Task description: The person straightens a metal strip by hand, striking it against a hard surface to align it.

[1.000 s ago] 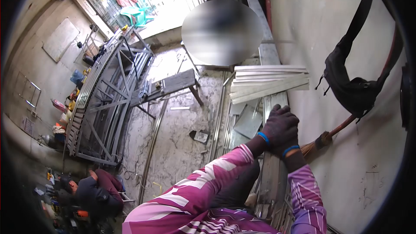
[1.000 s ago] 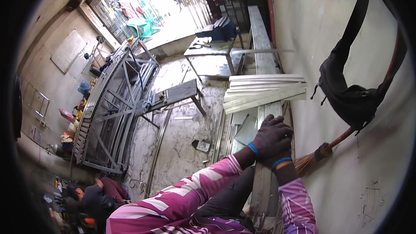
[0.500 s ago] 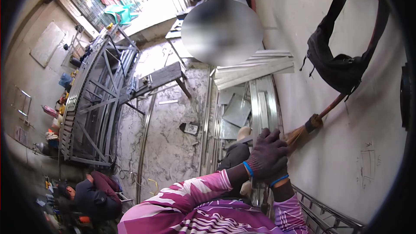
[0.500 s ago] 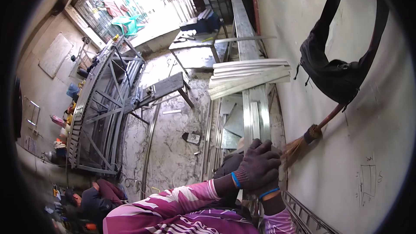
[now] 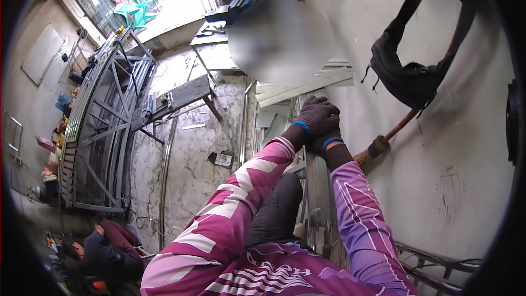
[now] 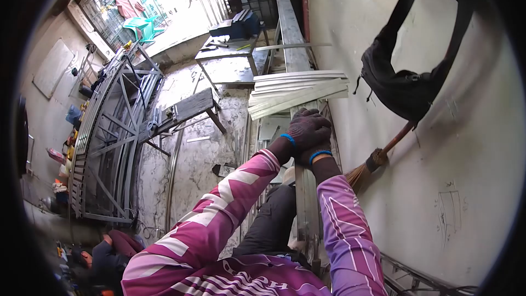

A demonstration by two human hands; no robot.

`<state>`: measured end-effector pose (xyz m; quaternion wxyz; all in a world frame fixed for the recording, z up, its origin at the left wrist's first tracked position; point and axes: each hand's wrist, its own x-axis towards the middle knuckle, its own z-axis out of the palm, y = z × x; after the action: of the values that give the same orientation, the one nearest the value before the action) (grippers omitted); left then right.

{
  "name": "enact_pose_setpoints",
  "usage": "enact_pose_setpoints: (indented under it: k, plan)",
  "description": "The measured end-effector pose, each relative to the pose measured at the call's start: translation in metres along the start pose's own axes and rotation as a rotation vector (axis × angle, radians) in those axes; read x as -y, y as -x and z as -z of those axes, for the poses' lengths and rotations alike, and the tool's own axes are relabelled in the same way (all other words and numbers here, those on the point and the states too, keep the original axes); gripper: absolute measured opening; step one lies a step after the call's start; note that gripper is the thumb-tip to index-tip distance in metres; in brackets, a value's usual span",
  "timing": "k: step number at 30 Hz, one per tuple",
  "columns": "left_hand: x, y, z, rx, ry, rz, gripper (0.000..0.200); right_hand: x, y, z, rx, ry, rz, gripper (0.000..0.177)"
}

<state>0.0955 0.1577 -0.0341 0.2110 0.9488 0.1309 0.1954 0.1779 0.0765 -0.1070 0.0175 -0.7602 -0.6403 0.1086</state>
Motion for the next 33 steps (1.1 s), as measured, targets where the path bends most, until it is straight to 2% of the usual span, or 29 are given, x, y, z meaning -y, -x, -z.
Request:
enact_pose_setpoints:
  k: [2, 5, 7, 8, 11, 12, 13, 15, 17, 18, 19, 20, 21, 22, 24, 25, 27, 28, 29, 31, 33]
  plan:
    - [-0.025, 0.021, 0.003, 0.014, 0.054, -0.02, 0.038, 0.008, 0.027, 0.012, 0.074, -0.067, -0.019, 0.07]
    - [-0.095, 0.087, 0.0, -0.044, 0.133, -0.108, 0.032, 0.013, 0.095, 0.014, 0.318, -0.233, -0.054, 0.07]
    - [-0.139, 0.126, -0.001, -0.077, 0.078, -0.153, 0.031, 0.023, 0.146, 0.019, 0.482, -0.332, -0.085, 0.07]
    - [-0.153, 0.137, 0.003, -0.011, 0.158, -0.131, 0.032, 0.03, 0.157, 0.029, 0.57, -0.381, -0.101, 0.07]
    - [-0.154, 0.137, 0.005, 0.068, 0.226, -0.094, 0.033, 0.034, 0.135, 0.085, 0.858, -0.519, -0.15, 0.07]
    - [-0.144, 0.128, 0.003, -0.013, 0.172, -0.156, 0.031, 0.031, 0.124, 0.102, 0.949, -0.555, -0.158, 0.07]
    - [-0.132, 0.115, 0.007, 0.017, 0.177, -0.147, 0.03, 0.038, 0.124, 0.115, 1.033, -0.591, -0.163, 0.07]
    - [-0.094, 0.086, 0.001, -0.056, 0.165, -0.15, 0.028, 0.039, 0.14, -0.036, -0.324, -0.301, -0.054, 0.07]
    - [-0.051, 0.049, -0.002, -0.112, 0.083, -0.159, 0.026, 0.041, 0.07, 0.042, 0.205, 0.587, -0.059, 0.064]
    - [-0.035, 0.028, 0.006, -0.056, 0.033, -0.114, 0.027, -0.024, 0.006, -0.076, -0.095, -0.237, 0.059, 0.06]
    - [-0.015, 0.009, 0.004, -0.053, 0.032, -0.077, 0.036, -0.013, 0.004, -0.038, -0.106, -0.231, 0.064, 0.06]
    - [0.01, -0.01, -0.006, -0.011, 0.008, -0.07, 0.037, 0.011, 0.009, 0.034, 0.052, -0.098, -0.005, 0.066]
    - [0.023, -0.024, -0.008, 0.033, -0.023, -0.065, 0.038, 0.027, 0.012, 0.08, 0.203, 0.033, -0.076, 0.071]
    - [0.019, -0.027, 0.002, 0.028, -0.046, -0.079, 0.038, 0.018, 0.004, 0.064, 0.176, 0.03, -0.074, 0.071]
    - [0.004, -0.016, 0.006, 0.077, -0.04, -0.055, 0.038, -0.008, -0.01, -0.01, -0.09, 0.081, 0.0, 0.072]
    - [-0.009, -0.005, 0.005, 0.095, -0.051, -0.065, 0.038, -0.014, -0.008, -0.041, -0.1, 0.063, -0.01, 0.072]
    - [-0.044, 0.025, 0.004, 0.018, -0.08, -0.078, 0.031, -0.017, 0.012, -0.109, -0.419, -0.127, 0.042, 0.072]
    - [-0.06, 0.039, 0.006, 0.107, 0.029, -0.104, 0.03, -0.013, 0.026, -0.13, -0.574, -0.219, 0.06, 0.071]
    - [-0.083, 0.058, 0.002, 0.017, 0.053, -0.135, 0.032, -0.007, 0.036, -0.127, -0.569, -0.233, 0.04, 0.071]
    - [-0.12, 0.091, -0.004, -0.023, 0.069, -0.139, 0.033, 0.019, 0.107, -0.135, -0.521, -0.203, -0.023, 0.071]
    - [-0.141, 0.105, 0.0, 0.007, 0.067, -0.14, 0.033, 0.041, 0.159, -0.13, -0.463, -0.158, -0.072, 0.071]
